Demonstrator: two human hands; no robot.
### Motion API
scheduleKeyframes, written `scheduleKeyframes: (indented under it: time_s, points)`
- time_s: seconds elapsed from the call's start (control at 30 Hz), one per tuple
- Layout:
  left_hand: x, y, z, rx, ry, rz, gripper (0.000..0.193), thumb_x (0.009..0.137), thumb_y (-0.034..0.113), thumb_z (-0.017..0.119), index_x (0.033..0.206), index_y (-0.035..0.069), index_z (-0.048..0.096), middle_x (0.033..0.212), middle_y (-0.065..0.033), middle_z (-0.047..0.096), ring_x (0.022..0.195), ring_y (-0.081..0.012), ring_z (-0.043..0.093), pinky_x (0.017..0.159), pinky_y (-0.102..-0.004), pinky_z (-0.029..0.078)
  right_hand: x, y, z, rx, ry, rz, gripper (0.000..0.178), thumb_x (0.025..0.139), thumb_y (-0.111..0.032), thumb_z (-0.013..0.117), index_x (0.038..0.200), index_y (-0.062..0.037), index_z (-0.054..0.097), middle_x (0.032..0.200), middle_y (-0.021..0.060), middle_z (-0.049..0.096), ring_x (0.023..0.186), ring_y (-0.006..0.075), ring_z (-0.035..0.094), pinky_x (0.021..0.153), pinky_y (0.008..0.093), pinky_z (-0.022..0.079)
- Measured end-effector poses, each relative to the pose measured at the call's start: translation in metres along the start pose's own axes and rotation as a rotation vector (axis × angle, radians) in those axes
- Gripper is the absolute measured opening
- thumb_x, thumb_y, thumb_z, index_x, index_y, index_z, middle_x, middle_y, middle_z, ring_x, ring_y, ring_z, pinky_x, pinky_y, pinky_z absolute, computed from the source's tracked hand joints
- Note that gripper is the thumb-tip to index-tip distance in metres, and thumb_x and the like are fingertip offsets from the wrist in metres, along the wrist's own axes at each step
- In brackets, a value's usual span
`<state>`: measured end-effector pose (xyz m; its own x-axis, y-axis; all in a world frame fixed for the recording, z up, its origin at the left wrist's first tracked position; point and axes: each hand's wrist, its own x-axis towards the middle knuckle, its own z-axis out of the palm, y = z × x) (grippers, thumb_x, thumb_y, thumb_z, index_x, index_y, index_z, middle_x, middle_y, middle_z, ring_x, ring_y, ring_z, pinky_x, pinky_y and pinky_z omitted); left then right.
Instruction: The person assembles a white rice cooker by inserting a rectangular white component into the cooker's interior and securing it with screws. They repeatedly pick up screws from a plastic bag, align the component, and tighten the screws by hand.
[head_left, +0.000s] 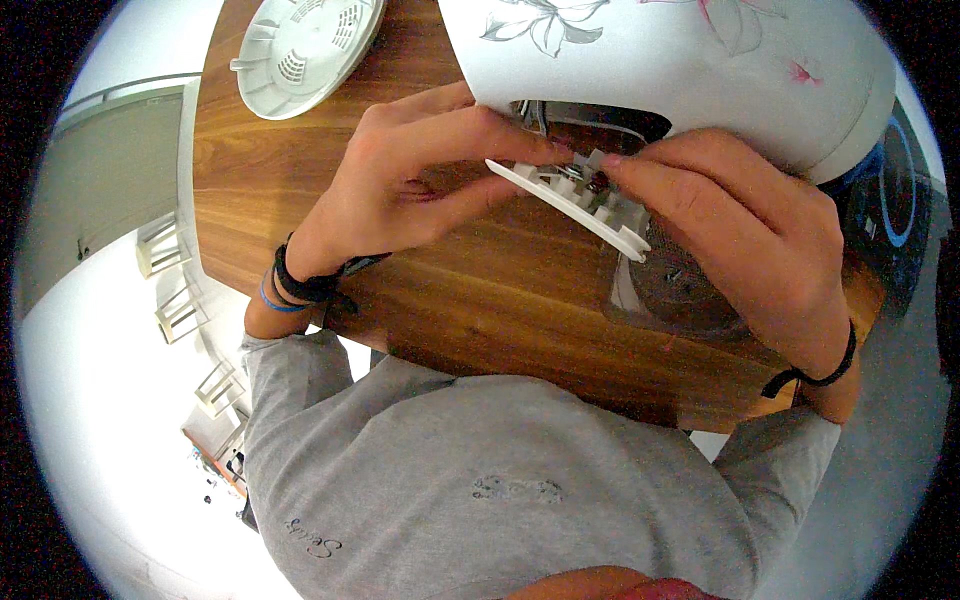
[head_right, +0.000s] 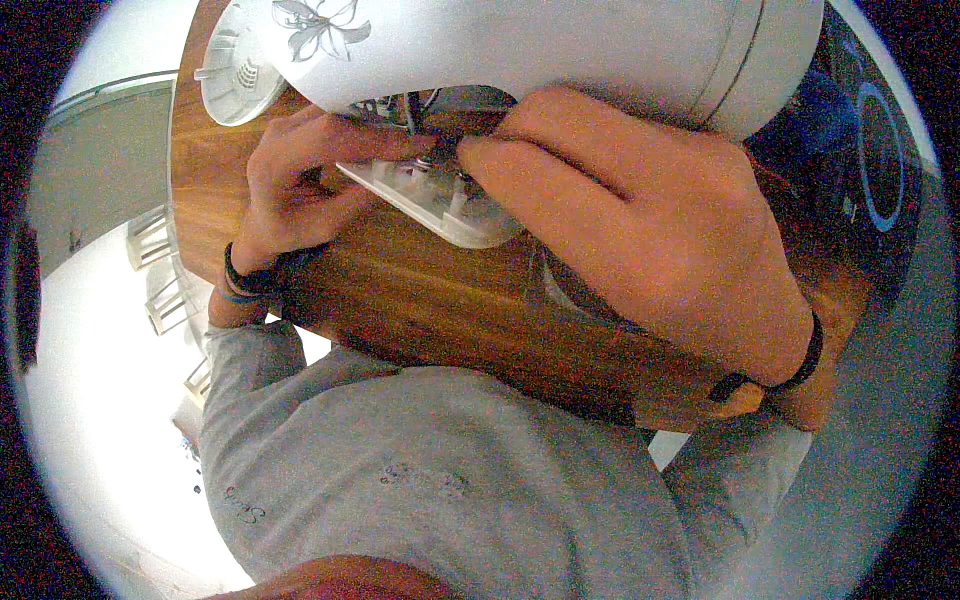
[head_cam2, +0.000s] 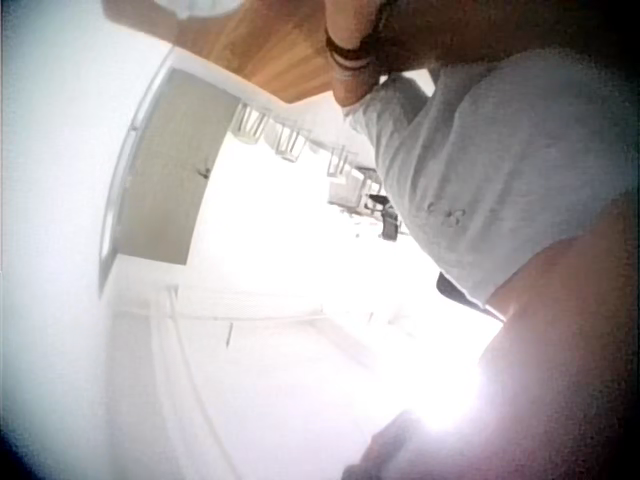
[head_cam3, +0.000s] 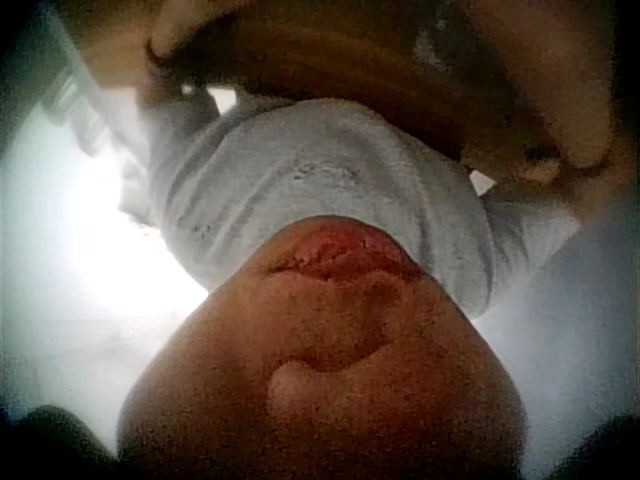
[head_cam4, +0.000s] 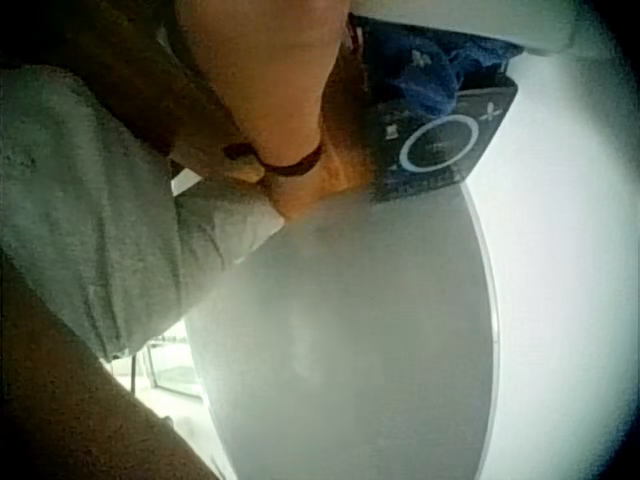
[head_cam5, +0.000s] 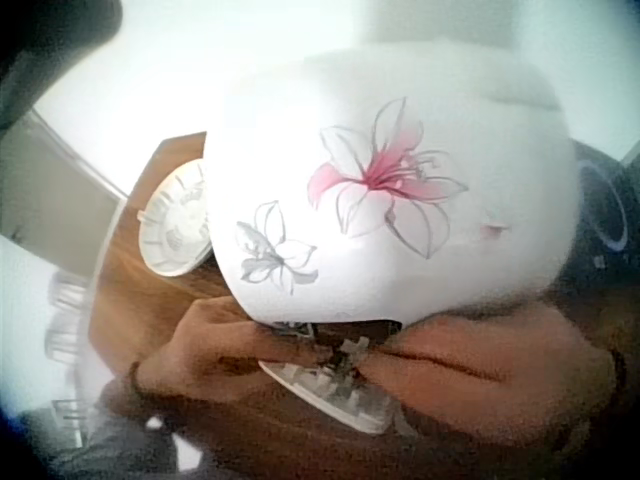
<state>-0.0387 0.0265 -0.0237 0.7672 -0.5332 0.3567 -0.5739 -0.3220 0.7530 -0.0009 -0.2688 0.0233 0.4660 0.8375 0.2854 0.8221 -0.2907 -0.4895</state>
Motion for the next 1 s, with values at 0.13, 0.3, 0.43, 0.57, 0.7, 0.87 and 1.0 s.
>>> scheduleKeyframes:
  time_s: [0.13, 0.3, 0.43, 0.57, 0.7, 0.87, 1.0]
  points:
    - [0.001, -0.001, -0.003, 0.032, -0.030, 0.009, 0.030, 0.086, 0.000, 0.081, 0.115, 0.007, 0.080, 0.110, -0.0107, 0.078, 0.099, -0.0288, 0.075, 0.083, -0.0365, 0.061, 0.002, -0.002, -0.001, -0.098, -0.072, 0.002, 0.034, 0.084, -0.008, 0.069, 0.116, 0.0033, 0.074, 0.103, 0.0134, 0.073, 0.086, 0.0275, 0.076, 0.073, 0.0323, 0.061]
    - [0.003, -0.006, 0.001, 0.051, -0.001, 0.046, 0.031, 0.085, 0.000, 0.081, 0.114, 0.007, 0.079, 0.108, -0.0107, 0.078, 0.099, -0.0287, 0.075, 0.082, -0.0366, 0.061, 0.005, -0.001, 0.002, -0.182, -0.104, -0.001, 0.033, 0.086, -0.009, 0.068, 0.117, 0.0023, 0.074, 0.109, 0.0151, 0.076, 0.090, 0.0277, 0.077, 0.075, 0.0341, 0.063]
    - [0.004, -0.005, -0.001, 0.066, 0.005, 0.048, 0.032, 0.085, 0.000, 0.081, 0.115, 0.008, 0.078, 0.107, -0.0103, 0.078, 0.098, -0.0296, 0.075, 0.082, -0.0373, 0.061, 0.008, 0.000, 0.006, -0.197, -0.111, 0.014, 0.034, 0.087, -0.009, 0.067, 0.119, 0.0010, 0.075, 0.113, 0.0152, 0.077, 0.094, 0.0281, 0.078, 0.078, 0.0352, 0.064]
    - [0.009, -0.006, -0.005, 0.224, -0.048, 0.160, 0.031, 0.087, 0.004, 0.080, 0.118, 0.009, 0.078, 0.103, -0.0101, 0.078, 0.096, -0.0327, 0.075, 0.083, -0.0390, 0.061, 0.012, -0.003, 0.004, -0.211, -0.157, 0.020, 0.035, 0.088, -0.008, 0.066, 0.120, 0.0009, 0.075, 0.114, 0.0147, 0.077, 0.096, 0.0283, 0.078, 0.079, 0.0356, 0.065]
    - [0.007, -0.002, -0.004, 0.241, -0.065, 0.126, 0.033, 0.089, 0.007, 0.079, 0.123, 0.010, 0.076, 0.101, -0.0100, 0.078, 0.094, -0.0342, 0.074, 0.082, -0.0404, 0.060, 0.013, -0.004, 0.007, -0.244, -0.189, 0.028, 0.034, 0.089, -0.008, 0.065, 0.120, 0.0011, 0.074, 0.113, 0.0145, 0.076, 0.095, 0.0285, 0.078, 0.077, 0.0365, 0.065]
    - [0.006, 0.004, 0.001, 0.256, -0.011, 0.059, 0.038, 0.091, 0.008, 0.079, 0.129, 0.011, 0.073, 0.101, -0.0095, 0.077, 0.088, -0.0307, 0.074, 0.074, -0.0395, 0.059, 0.018, -0.002, 0.007, -0.254, -0.209, 0.032, 0.028, 0.089, -0.008, 0.066, 0.115, 0.0008, 0.074, 0.111, 0.0143, 0.076, 0.091, 0.0301, 0.077, 0.072, 0.0373, 0.064]
    - [0.001, 0.003, 0.001, 0.196, -0.016, -0.034, 0.040, 0.092, 0.007, 0.078, 0.131, 0.013, 0.071, 0.098, -0.0108, 0.076, 0.084, -0.0285, 0.074, 0.070, -0.0389, 0.058, 0.021, 0.000, 0.007, -0.262, -0.204, 0.032, 0.027, 0.089, -0.008, 0.066, 0.114, 0.0003, 0.073, 0.110, 0.0137, 0.076, 0.087, 0.0307, 0.077, 0.070, 0.0371, 0.064]
